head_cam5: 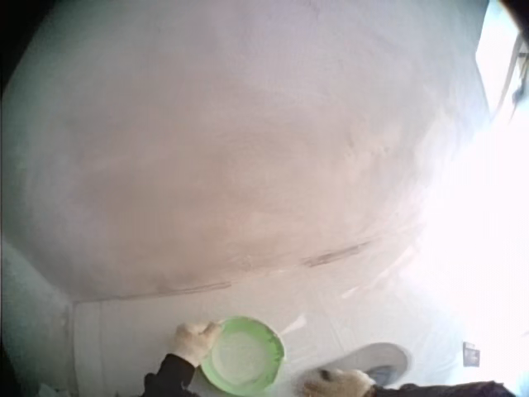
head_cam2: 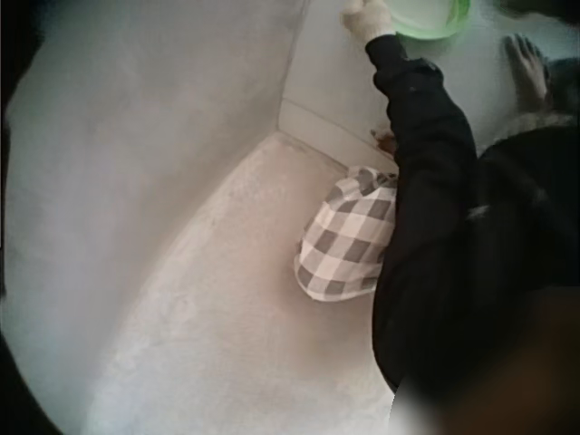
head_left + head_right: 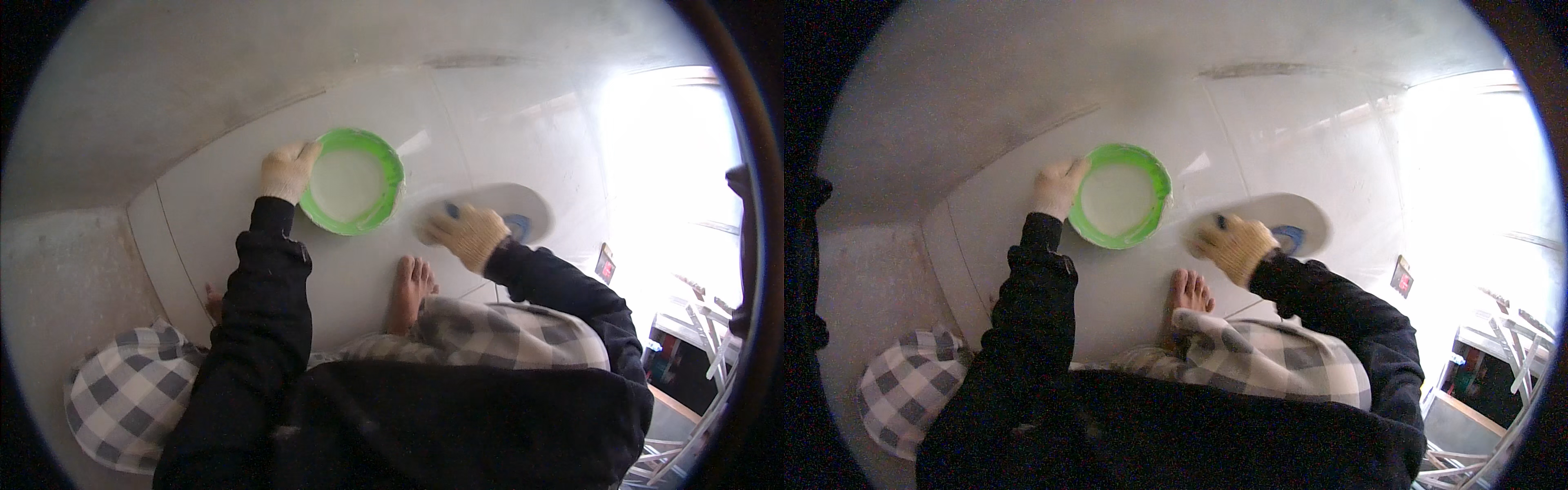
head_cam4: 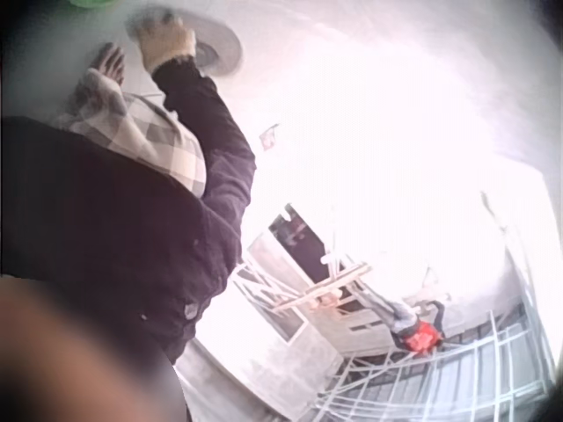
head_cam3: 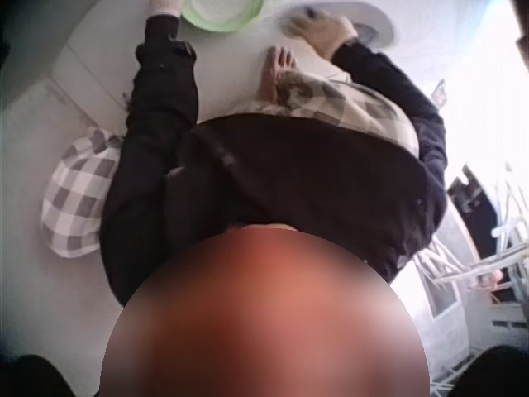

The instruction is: The person sits on a tiled floor and applies a white grout-like substance into the gaps between tiles using a small trowel. They repeatedly dip the trowel into a green bowl of liquid to wet it, then spread the substance along the tile seams.

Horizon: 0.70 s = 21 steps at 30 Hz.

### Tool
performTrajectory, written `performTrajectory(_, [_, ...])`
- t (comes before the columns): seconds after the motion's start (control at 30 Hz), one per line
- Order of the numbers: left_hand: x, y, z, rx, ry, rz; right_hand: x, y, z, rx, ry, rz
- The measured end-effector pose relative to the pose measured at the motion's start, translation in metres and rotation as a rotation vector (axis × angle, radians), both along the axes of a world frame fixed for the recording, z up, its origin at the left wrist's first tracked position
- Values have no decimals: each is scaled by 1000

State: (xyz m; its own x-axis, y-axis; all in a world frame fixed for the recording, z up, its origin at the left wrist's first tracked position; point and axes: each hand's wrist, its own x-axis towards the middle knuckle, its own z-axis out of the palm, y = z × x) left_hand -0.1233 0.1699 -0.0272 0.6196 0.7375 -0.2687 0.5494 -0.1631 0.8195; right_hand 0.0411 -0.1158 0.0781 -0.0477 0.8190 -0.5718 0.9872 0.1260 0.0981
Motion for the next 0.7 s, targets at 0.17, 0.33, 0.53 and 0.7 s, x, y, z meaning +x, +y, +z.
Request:
performTrajectory(0.17, [0, -8, -11, -63, -77, -10, 56, -27, 49, 9, -45, -427])
performTrajectory(0.33, [-31, -24, -28, 379, -56, 273, 110, 11, 55, -15, -160, -293])
performTrajectory(0.53, [-69, -40, -33, 661, 708, 161, 117, 54, 11, 121, -103, -383])
performTrajectory(0.7, [-72, -47, -26, 729, 750, 163, 108, 68, -8, 7, -27, -436])
